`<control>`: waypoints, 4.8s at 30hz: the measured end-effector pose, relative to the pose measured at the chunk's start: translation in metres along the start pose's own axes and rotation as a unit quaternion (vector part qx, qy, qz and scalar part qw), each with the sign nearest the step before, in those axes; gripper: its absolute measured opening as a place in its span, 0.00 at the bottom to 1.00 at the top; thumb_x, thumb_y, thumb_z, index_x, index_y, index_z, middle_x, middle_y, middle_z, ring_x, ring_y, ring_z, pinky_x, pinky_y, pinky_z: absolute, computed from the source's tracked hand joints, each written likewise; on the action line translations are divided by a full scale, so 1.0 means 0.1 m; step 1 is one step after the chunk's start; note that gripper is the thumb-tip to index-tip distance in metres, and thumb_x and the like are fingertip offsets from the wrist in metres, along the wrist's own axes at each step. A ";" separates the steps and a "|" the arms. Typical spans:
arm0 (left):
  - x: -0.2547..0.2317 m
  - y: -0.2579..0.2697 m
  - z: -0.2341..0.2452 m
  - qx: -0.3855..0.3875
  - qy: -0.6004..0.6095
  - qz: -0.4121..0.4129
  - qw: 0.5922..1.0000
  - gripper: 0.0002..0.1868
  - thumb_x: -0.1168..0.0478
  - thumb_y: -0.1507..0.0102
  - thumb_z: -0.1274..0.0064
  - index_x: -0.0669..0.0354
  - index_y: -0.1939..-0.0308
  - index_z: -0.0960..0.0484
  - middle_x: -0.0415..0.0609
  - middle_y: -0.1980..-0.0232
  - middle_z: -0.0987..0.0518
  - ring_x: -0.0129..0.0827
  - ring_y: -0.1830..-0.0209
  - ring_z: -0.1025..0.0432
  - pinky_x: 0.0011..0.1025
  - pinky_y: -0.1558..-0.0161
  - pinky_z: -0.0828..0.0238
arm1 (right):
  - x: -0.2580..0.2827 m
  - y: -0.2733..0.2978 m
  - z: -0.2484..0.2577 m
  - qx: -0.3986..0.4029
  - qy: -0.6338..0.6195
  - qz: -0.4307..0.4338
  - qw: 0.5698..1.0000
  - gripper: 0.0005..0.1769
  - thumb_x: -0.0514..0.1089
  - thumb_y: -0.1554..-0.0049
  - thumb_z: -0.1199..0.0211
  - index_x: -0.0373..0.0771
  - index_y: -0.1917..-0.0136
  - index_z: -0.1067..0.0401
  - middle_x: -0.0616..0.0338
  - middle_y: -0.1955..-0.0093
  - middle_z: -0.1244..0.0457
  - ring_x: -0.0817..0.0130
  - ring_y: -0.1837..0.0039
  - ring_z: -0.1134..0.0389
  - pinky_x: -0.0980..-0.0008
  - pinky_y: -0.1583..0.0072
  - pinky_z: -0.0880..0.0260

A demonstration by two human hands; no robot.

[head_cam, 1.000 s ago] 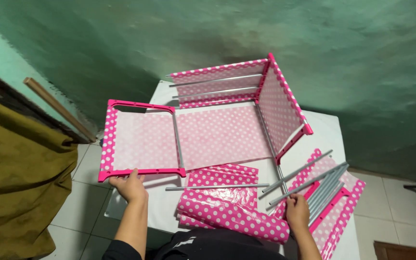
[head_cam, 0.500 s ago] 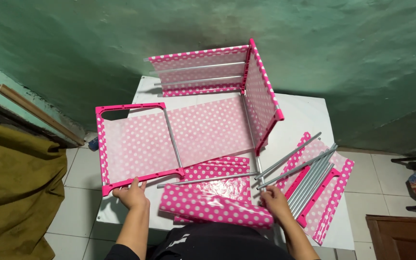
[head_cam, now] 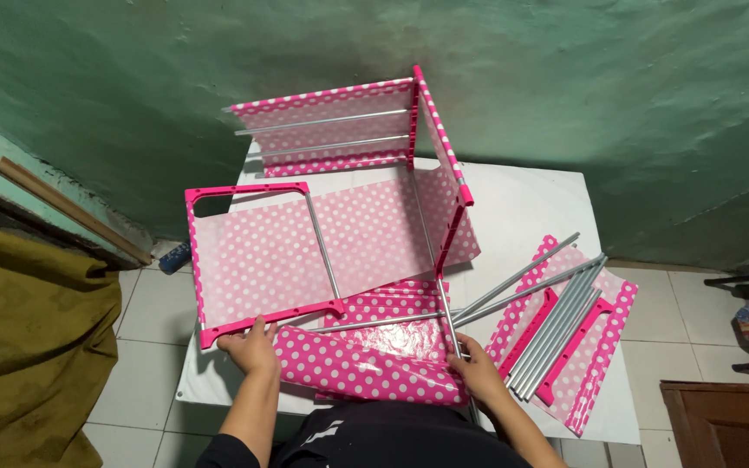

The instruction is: The person assembles a pink polka-dotted fabric storage basket by inserting metal rods into the fabric sleeves and attaching pink plastic corner pieces. The person repeatedly inserts and removes rods to adjust the frame, then stacks the completed basket with other similar baskets on the table.

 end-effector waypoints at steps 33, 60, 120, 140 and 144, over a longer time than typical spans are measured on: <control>0.22 -0.48 0.28 0.175 -0.191 0.238 0.936 0.18 0.56 0.36 0.41 0.71 0.54 0.22 0.56 0.60 0.20 0.38 0.65 0.22 0.32 0.63 0.20 | 0.33 -0.98 0.22 -0.140 0.269 0.159 0.940 0.20 0.55 0.37 0.44 0.35 0.48 0.26 0.53 0.59 0.30 0.64 0.58 0.29 0.65 0.53 0.30; 0.14 2.48 -3.01 0.599 -0.391 -0.265 0.647 0.12 0.56 0.29 0.56 0.57 0.46 0.28 0.66 0.55 0.19 0.62 0.53 0.26 0.53 0.53 0.32 | 0.73 -0.03 0.52 0.105 -0.255 -0.142 0.951 0.22 0.59 0.33 0.54 0.45 0.62 0.43 0.72 0.75 0.58 0.82 0.79 0.63 0.78 0.78 0.66; 0.53 2.34 -2.77 0.601 -0.429 -0.287 0.611 0.14 0.64 0.36 0.51 0.61 0.48 0.34 0.67 0.62 0.19 0.63 0.59 0.25 0.53 0.57 0.29 | 0.18 0.02 0.87 0.372 -0.514 -0.122 0.763 0.19 0.61 0.33 0.56 0.49 0.58 0.39 0.74 0.77 0.52 0.83 0.80 0.59 0.77 0.79 0.60; 0.32 2.31 -2.64 0.604 -0.365 -0.279 0.651 0.10 0.63 0.34 0.55 0.60 0.50 0.31 0.63 0.54 0.21 0.62 0.53 0.27 0.51 0.53 0.32 | 0.61 -0.89 2.24 -0.383 0.328 -0.041 0.863 0.25 0.56 0.42 0.31 0.35 0.41 0.22 0.44 0.47 0.28 0.49 0.46 0.27 0.51 0.41 0.28; 0.12 2.34 -2.64 0.609 -0.373 -0.255 0.652 0.10 0.61 0.33 0.55 0.60 0.50 0.31 0.62 0.54 0.20 0.62 0.54 0.27 0.50 0.54 0.32 | 0.52 -0.88 2.21 -0.375 0.381 -0.052 0.843 0.34 0.56 0.51 0.26 0.41 0.34 0.25 0.46 0.44 0.30 0.48 0.43 0.28 0.52 0.42 0.28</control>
Point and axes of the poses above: each hand's wrist, its own y-axis away from the middle knuckle, its own z-axis out of the back of the hand, x = y × z, the point moved 1 cm from there along -y, towards the middle knuckle
